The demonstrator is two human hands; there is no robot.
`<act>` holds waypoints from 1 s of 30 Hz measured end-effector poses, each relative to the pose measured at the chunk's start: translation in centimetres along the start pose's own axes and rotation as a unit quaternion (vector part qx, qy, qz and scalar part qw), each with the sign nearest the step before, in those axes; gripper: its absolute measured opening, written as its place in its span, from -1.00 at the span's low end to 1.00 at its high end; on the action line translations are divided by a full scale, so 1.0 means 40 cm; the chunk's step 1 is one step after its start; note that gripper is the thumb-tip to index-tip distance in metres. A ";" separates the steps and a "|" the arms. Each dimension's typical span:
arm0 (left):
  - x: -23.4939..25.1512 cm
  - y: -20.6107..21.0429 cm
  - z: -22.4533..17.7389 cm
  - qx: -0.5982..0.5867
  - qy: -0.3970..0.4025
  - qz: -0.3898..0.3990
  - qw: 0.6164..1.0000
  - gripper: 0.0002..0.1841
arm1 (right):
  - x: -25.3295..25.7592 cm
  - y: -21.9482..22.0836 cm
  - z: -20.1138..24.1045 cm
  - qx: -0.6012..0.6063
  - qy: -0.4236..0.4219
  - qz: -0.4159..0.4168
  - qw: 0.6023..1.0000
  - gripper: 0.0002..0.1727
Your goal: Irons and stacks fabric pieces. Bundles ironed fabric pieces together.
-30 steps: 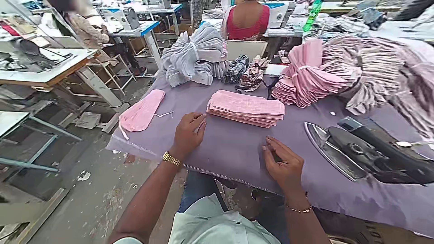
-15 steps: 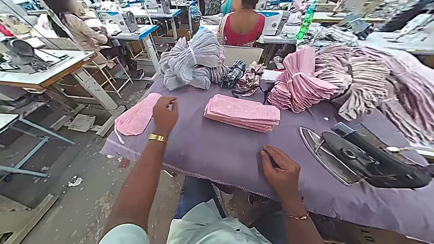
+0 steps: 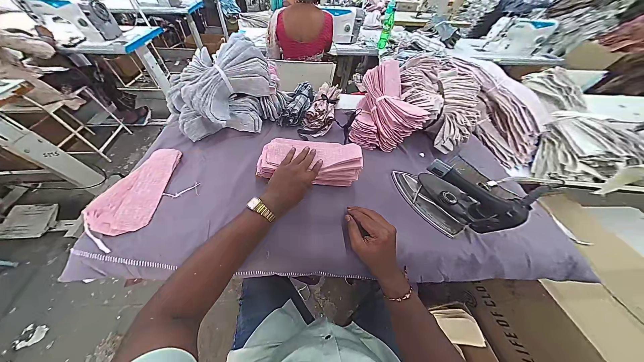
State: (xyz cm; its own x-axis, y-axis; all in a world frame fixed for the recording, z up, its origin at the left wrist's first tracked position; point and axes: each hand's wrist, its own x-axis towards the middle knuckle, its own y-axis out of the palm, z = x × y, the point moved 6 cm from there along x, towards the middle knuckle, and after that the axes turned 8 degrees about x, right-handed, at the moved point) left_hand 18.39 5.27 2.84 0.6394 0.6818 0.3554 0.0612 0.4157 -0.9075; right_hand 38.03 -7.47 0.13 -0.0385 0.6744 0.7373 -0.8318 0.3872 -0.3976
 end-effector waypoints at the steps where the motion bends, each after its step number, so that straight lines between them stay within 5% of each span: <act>1: 0.017 0.013 0.006 -0.002 -0.002 0.013 1.000 -0.53 | -0.001 -0.003 -0.002 0.001 0.003 -0.004 1.000 -0.80; 14: 0.080 0.039 0.027 -0.062 -0.041 0.129 0.989 -0.46 | -0.002 0.007 -0.004 0.018 -0.007 -0.010 1.000 -0.79; 25: 0.027 -0.037 0.009 -0.012 -0.064 -0.016 0.998 -0.52 | -0.002 0.002 -0.003 0.013 -0.003 -0.026 1.000 -0.79; 30: -0.121 -0.105 -0.013 -0.068 -0.100 -0.136 0.983 -0.62 | -0.006 0.000 0.000 0.013 -0.004 -0.012 1.000 -0.79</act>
State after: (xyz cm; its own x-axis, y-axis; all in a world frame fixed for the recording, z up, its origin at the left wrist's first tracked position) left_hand 15.45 -0.07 4.80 0.4224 0.6677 0.6130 0.3187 0.5237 -0.7900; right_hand 38.05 -7.62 -0.05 -0.0222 0.6602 0.7508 -0.8472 0.3863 -0.3647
